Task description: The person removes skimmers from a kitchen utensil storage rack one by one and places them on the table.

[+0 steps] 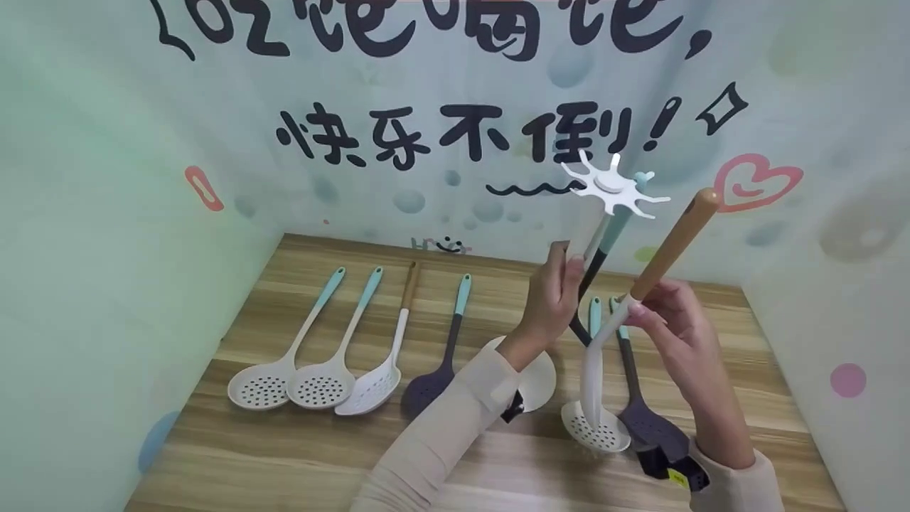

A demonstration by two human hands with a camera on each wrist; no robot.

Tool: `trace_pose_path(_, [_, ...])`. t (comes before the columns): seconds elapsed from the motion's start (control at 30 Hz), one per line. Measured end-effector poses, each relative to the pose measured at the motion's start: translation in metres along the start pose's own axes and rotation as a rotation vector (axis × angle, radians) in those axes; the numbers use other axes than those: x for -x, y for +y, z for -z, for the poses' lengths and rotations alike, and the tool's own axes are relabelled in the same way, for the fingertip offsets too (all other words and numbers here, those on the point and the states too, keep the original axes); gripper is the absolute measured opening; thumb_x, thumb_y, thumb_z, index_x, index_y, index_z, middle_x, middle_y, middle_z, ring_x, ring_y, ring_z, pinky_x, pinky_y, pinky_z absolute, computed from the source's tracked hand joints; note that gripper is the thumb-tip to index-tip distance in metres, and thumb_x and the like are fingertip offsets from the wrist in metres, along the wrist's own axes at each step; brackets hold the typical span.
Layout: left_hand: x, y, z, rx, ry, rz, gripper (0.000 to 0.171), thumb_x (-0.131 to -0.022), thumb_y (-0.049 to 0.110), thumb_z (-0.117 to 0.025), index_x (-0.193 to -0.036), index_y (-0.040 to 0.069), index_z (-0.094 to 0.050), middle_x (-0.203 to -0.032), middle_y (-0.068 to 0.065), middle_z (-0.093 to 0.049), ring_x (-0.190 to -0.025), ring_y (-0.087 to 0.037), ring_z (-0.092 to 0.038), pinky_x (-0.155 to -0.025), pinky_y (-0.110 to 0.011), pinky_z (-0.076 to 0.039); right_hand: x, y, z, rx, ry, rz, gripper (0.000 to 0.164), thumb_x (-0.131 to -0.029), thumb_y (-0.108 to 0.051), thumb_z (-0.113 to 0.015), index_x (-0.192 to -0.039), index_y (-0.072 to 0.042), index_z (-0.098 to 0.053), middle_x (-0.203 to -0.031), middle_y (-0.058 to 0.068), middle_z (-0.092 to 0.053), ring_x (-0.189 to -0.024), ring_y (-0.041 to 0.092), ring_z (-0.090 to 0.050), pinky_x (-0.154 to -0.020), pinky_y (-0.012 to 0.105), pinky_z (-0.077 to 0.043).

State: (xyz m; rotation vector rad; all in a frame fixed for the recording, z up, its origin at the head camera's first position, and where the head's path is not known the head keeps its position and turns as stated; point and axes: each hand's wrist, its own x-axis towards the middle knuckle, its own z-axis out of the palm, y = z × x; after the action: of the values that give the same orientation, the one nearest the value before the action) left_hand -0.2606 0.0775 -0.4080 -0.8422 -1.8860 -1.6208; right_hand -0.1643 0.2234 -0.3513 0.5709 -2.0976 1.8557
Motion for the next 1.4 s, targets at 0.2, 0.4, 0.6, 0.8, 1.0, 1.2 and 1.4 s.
trace_pose_path(0.2, [-0.001, -0.002, -0.001, -0.019, 0.012, -0.020, 0.051, -0.100, 0.045, -0.020, -0.111, -0.001, -0.041, -0.070, -0.007, -0.045, -0.059, -0.006, -0.038, -0.053, -0.015, -0.032, 0.004, -0.003, 0.010, -0.048, 0.007, 0.038, 0.032, -0.088, 0.013, -0.049, -0.119, 0.005, -0.047, -0.101, 0.011, -0.060, -0.090, 0.016, -0.062, -0.078, 0.021, -0.053])
trace_pose_path(0.4, [-0.001, 0.003, 0.001, -0.005, 0.001, -0.006, 0.044, -0.101, 0.038, -0.023, -0.110, -0.001, -0.041, -0.068, -0.008, -0.045, -0.057, -0.006, -0.036, -0.051, -0.015, -0.032, 0.008, -0.002, 0.025, -0.076, 0.071, 0.028, 0.029, -0.087, 0.014, -0.049, -0.115, 0.005, -0.049, -0.098, 0.009, -0.062, -0.086, 0.015, -0.061, -0.075, 0.021, -0.053])
trace_pose_path(0.6, [-0.004, 0.032, 0.012, 0.024, -0.010, 0.041, 0.011, -0.096, -0.003, -0.039, -0.107, -0.005, -0.041, -0.068, -0.019, -0.048, -0.057, -0.009, -0.037, -0.052, -0.014, -0.030, 0.013, -0.004, 0.038, 0.028, 0.196, -0.039, 0.032, -0.087, 0.010, -0.053, -0.117, -0.002, -0.053, -0.099, 0.008, -0.061, -0.087, 0.013, -0.061, -0.074, 0.018, -0.052])
trace_pose_path(0.8, [-0.004, 0.036, 0.013, 0.021, -0.001, 0.045, 0.011, -0.095, -0.004, -0.039, -0.106, -0.005, -0.042, -0.067, -0.016, -0.047, -0.058, -0.006, -0.035, -0.053, -0.014, -0.030, 0.017, -0.005, 0.051, 0.069, 0.323, -0.080, 0.031, -0.086, 0.010, -0.056, -0.115, 0.000, -0.054, -0.095, 0.007, -0.061, -0.083, 0.012, -0.061, -0.073, 0.016, -0.052])
trace_pose_path(1.0, [-0.003, 0.034, 0.014, 0.027, -0.014, 0.037, 0.014, -0.096, -0.004, -0.039, -0.110, -0.005, -0.040, -0.068, -0.015, -0.046, -0.059, -0.006, -0.035, -0.054, -0.014, -0.030, 0.019, 0.001, 0.068, 0.293, 0.434, -0.153, 0.032, -0.087, 0.003, -0.058, -0.118, -0.003, -0.054, -0.094, 0.001, -0.060, -0.082, 0.009, -0.060, -0.073, 0.012, -0.050])
trace_pose_path(1.2, [-0.003, 0.033, 0.014, 0.022, -0.015, 0.028, 0.015, -0.096, -0.004, -0.038, -0.111, -0.005, -0.040, -0.068, -0.013, -0.044, -0.059, -0.007, -0.035, -0.054, -0.014, -0.029, 0.024, 0.017, 0.093, 0.523, 0.458, -0.274, 0.036, -0.090, -0.008, -0.059, -0.124, -0.011, -0.052, -0.092, -0.013, -0.058, -0.082, 0.000, -0.057, -0.072, 0.005, -0.046])
trace_pose_path(1.4, [-0.003, 0.035, 0.014, 0.028, -0.023, 0.040, 0.015, -0.098, 0.000, -0.037, -0.112, -0.005, -0.039, -0.070, -0.015, -0.046, -0.061, -0.006, -0.035, -0.055, -0.014, -0.031, 0.030, 0.037, 0.115, 0.606, 0.409, -0.385, 0.041, -0.092, -0.017, -0.057, -0.131, -0.013, -0.046, -0.090, -0.020, -0.053, -0.080, -0.007, -0.054, -0.070, 0.003, -0.044])
